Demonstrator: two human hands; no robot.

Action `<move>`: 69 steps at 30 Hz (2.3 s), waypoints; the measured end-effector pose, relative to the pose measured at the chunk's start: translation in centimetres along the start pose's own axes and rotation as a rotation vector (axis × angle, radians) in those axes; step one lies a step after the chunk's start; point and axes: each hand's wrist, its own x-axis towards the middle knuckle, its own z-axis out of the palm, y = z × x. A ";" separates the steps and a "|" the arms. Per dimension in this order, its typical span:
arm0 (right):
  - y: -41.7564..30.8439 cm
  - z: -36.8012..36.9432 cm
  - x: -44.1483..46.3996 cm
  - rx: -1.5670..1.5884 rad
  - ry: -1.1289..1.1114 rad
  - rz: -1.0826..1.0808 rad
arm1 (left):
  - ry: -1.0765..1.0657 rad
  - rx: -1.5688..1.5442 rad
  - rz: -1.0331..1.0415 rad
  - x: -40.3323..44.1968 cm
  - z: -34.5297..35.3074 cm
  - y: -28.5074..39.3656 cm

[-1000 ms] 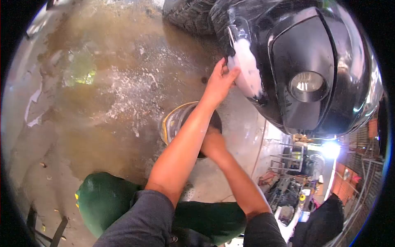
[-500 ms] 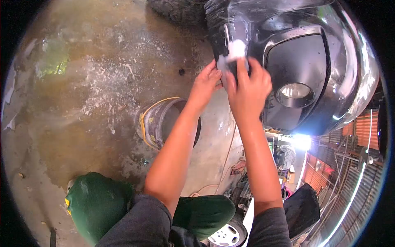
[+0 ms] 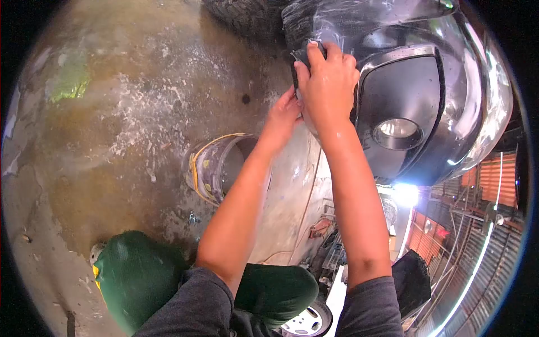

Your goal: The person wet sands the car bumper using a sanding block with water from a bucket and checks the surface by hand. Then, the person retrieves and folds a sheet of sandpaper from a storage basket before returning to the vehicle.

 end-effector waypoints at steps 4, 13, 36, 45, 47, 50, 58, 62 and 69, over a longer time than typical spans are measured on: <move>0.4 -2.6 -4.3 0.006 -0.099 -0.063 | -0.044 0.053 -0.011 0.2 -0.8 -0.5; 2.0 -2.8 3.9 -0.056 -0.158 -0.351 | 0.000 0.054 0.004 -0.5 0.2 0.2; 5.1 -5.0 3.7 -0.043 -0.341 -0.572 | 0.004 -0.004 -0.005 -0.6 0.5 0.4; 4.7 -3.0 7.9 -0.085 -0.202 -0.548 | 0.023 -0.020 0.025 -0.3 0.2 -0.2; 3.6 -4.5 5.2 -0.102 -0.315 -0.592 | 0.015 -0.019 0.015 -0.3 0.1 -0.1; 2.9 -6.0 2.7 -0.085 -0.451 -0.734 | 0.046 -0.013 -0.055 -0.4 0.3 0.8; 3.2 -1.9 9.9 -0.181 -0.306 -0.659 | 0.022 -0.050 -0.033 0.2 -0.1 0.3; 2.3 -4.9 5.2 -0.105 -0.504 -0.759 | -0.010 -0.062 -0.002 0.3 -0.2 -0.2; 3.5 -1.7 11.2 -0.133 -0.249 -0.606 | -0.034 -0.022 0.015 0.5 -0.7 -0.1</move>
